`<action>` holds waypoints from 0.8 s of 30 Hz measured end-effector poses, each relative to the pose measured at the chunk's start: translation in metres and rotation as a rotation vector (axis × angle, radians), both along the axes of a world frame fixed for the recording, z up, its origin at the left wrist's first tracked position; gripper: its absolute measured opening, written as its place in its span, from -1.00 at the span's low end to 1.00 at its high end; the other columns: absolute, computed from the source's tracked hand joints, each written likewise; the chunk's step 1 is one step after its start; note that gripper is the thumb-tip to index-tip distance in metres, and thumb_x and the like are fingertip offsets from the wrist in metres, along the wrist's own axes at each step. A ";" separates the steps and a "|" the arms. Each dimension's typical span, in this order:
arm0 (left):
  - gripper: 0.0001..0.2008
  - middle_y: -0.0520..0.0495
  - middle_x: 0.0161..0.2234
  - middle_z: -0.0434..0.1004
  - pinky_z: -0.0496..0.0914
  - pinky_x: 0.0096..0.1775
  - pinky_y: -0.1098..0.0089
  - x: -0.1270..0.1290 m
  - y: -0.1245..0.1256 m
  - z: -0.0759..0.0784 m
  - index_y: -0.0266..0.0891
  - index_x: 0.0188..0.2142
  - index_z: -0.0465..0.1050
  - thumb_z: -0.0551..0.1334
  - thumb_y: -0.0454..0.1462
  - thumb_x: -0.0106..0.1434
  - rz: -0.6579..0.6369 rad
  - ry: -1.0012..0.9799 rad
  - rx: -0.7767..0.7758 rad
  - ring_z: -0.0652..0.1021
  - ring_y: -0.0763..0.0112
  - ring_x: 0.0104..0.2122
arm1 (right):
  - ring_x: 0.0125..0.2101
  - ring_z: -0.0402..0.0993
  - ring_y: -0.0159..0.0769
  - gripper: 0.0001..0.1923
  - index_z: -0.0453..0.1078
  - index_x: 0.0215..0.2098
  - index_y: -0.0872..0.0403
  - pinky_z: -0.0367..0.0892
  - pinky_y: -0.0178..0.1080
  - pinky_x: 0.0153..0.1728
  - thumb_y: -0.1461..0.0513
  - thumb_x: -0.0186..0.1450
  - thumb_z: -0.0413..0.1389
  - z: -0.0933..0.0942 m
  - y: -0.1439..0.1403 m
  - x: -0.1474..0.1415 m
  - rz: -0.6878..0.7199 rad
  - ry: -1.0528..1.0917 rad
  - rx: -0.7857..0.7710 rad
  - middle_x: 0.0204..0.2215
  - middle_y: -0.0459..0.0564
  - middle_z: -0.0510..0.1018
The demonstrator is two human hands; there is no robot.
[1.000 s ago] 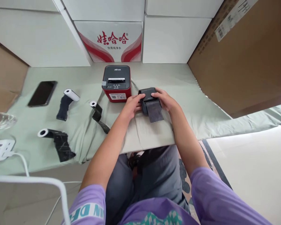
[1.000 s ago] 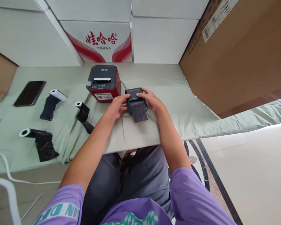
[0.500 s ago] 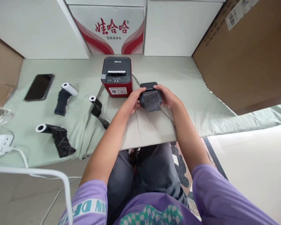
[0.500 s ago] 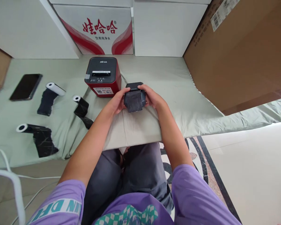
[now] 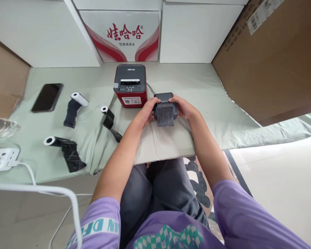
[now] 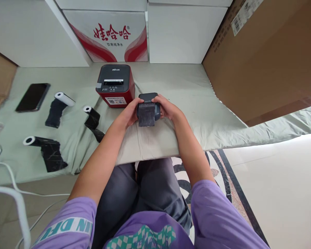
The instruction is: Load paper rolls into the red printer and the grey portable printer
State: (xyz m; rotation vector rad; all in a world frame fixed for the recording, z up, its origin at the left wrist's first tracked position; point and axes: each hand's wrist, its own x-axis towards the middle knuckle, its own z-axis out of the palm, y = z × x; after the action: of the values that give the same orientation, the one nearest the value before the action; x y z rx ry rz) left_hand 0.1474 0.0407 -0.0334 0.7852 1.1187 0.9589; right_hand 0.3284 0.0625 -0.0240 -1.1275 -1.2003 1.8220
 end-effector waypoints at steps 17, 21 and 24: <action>-0.67 0.09 -0.45 0.39 0.28 -0.56 0.45 0.001 0.002 -0.005 -0.09 -0.24 0.30 0.31 -0.06 0.06 -0.001 -0.002 0.010 0.42 0.44 -0.58 | -0.75 0.11 -0.42 -0.60 0.19 -0.16 -0.09 -0.01 -0.34 -0.80 0.10 0.12 0.25 -0.003 0.004 0.003 0.026 -0.021 0.012 -0.59 -0.29 0.26; -0.68 0.08 -0.44 0.41 0.31 -0.54 0.46 0.001 0.001 -0.004 -0.10 -0.21 0.34 0.32 -0.07 0.09 0.012 -0.011 0.006 0.43 0.44 -0.56 | -0.72 0.13 -0.42 -0.58 0.22 -0.16 -0.10 0.03 -0.34 -0.76 0.08 0.11 0.29 -0.001 0.003 0.002 0.020 -0.010 -0.005 -0.57 -0.28 0.29; -0.66 0.03 -0.35 0.50 0.36 -0.50 0.46 0.001 0.000 -0.003 -0.10 -0.12 0.41 0.33 -0.06 0.14 0.039 -0.049 0.039 0.48 0.45 -0.52 | -0.63 0.26 -0.40 -0.52 0.25 -0.09 -0.11 0.16 -0.34 -0.68 0.05 0.11 0.33 -0.003 0.006 -0.003 -0.083 0.029 0.016 -0.51 -0.26 0.35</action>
State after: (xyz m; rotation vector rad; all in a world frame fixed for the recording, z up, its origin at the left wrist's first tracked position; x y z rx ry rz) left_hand 0.1484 0.0406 -0.0366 0.7700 1.0787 1.0301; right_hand 0.3256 0.0681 -0.0274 -1.1215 -1.1336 1.7577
